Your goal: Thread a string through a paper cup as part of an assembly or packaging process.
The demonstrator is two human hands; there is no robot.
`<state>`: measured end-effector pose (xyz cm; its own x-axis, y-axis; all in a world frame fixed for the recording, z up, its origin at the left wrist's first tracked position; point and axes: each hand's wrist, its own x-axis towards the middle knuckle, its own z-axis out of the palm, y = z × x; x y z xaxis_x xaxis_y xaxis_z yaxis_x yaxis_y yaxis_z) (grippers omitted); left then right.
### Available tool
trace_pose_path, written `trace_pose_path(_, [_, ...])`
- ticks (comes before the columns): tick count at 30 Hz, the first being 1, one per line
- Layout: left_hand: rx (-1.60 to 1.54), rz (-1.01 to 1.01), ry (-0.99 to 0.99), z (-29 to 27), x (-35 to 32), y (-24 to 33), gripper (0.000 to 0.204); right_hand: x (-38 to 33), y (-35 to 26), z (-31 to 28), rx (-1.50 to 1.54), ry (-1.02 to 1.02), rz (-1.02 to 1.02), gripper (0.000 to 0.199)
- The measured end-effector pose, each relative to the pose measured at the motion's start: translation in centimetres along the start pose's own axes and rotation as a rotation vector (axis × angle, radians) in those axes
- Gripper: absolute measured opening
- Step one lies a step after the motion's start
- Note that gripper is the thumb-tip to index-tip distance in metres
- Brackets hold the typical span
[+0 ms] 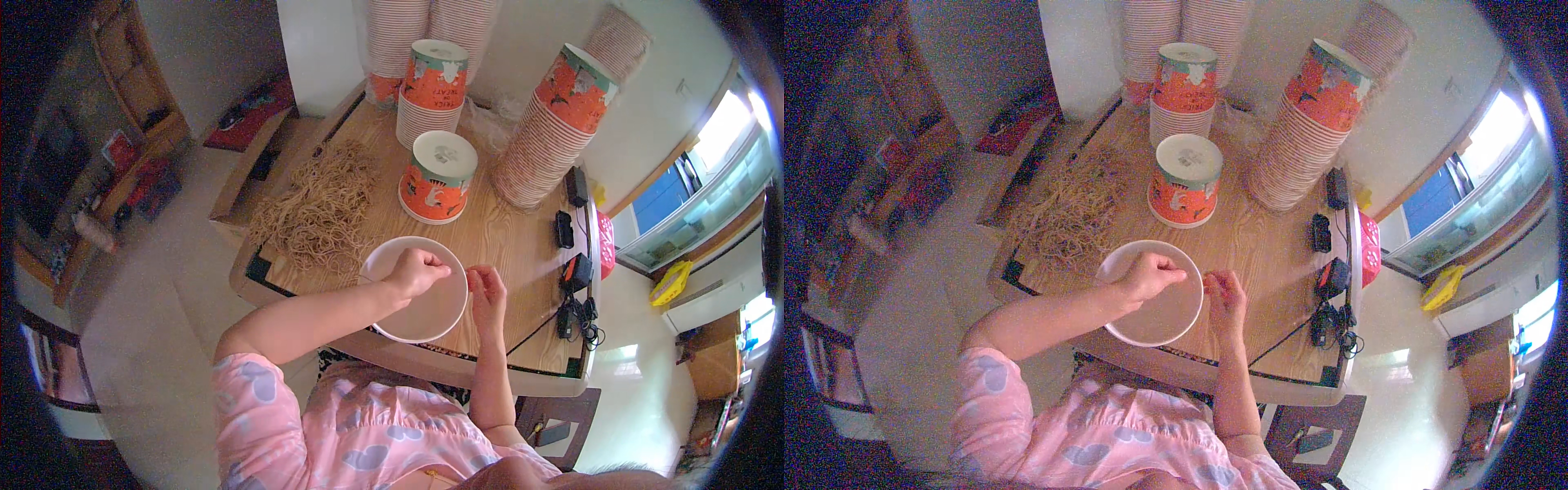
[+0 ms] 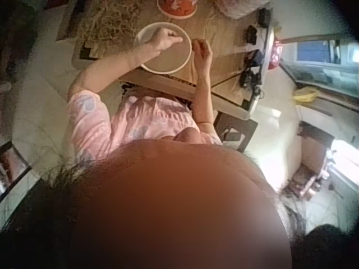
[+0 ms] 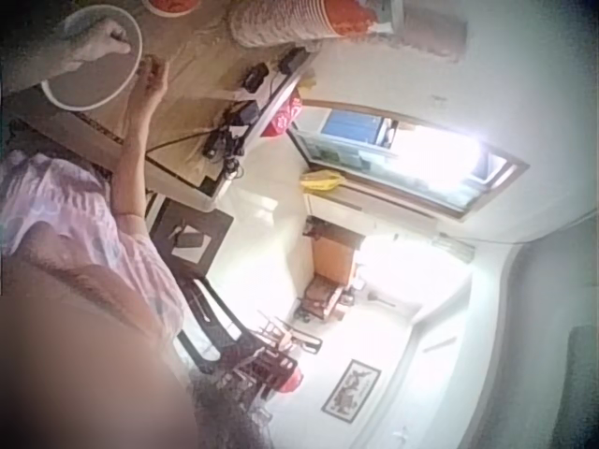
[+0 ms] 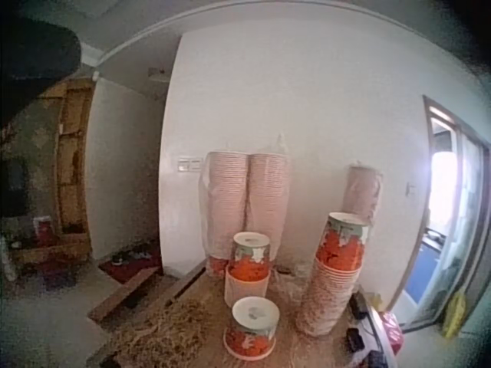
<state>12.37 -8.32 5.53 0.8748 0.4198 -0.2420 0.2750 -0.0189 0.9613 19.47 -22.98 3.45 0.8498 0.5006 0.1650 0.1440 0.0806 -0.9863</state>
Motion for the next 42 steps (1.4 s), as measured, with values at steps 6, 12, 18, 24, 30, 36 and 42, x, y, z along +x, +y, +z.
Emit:
trace_pose_path(6, [0.008,-0.003,-0.002,0.2,0.0,0.1,0.015,-0.3,-0.3,0.0,-0.018,-0.028,0.058,0.014])
trace_pose_path(12, [-0.002,0.009,0.002,0.5,0.1,0.0,0.014,-0.3,0.0,0.0,0.019,-0.043,0.085,0.014])
trace_pose_path(18, [-0.028,0.045,-0.045,0.8,0.3,-0.1,0.015,-0.1,0.7,-0.2,-0.062,-0.049,0.072,0.009])
trace_pose_path(24, [0.343,0.123,-0.127,1.1,-1.6,2.2,0.037,-2.3,1.6,-0.6,-0.014,-0.026,-0.034,0.01])
trace_pose_path(30, [0.774,0.25,-0.42,0.9,-3.8,6.6,0.03,-5.4,1.3,0.1,0.15,-0.02,0.13,0.006])
trace_pose_path(36, [1.243,0.857,0.083,2.4,-7.2,3.4,0.011,-6.9,-1.0,0.8,-0.134,-0.064,-0.003,0.01])
trace_pose_path(42, [0.493,0.754,0.156,3.6,-8.0,-0.8,0.012,-6.9,0.3,0.3,-0.098,-0.021,0.181,0.015])
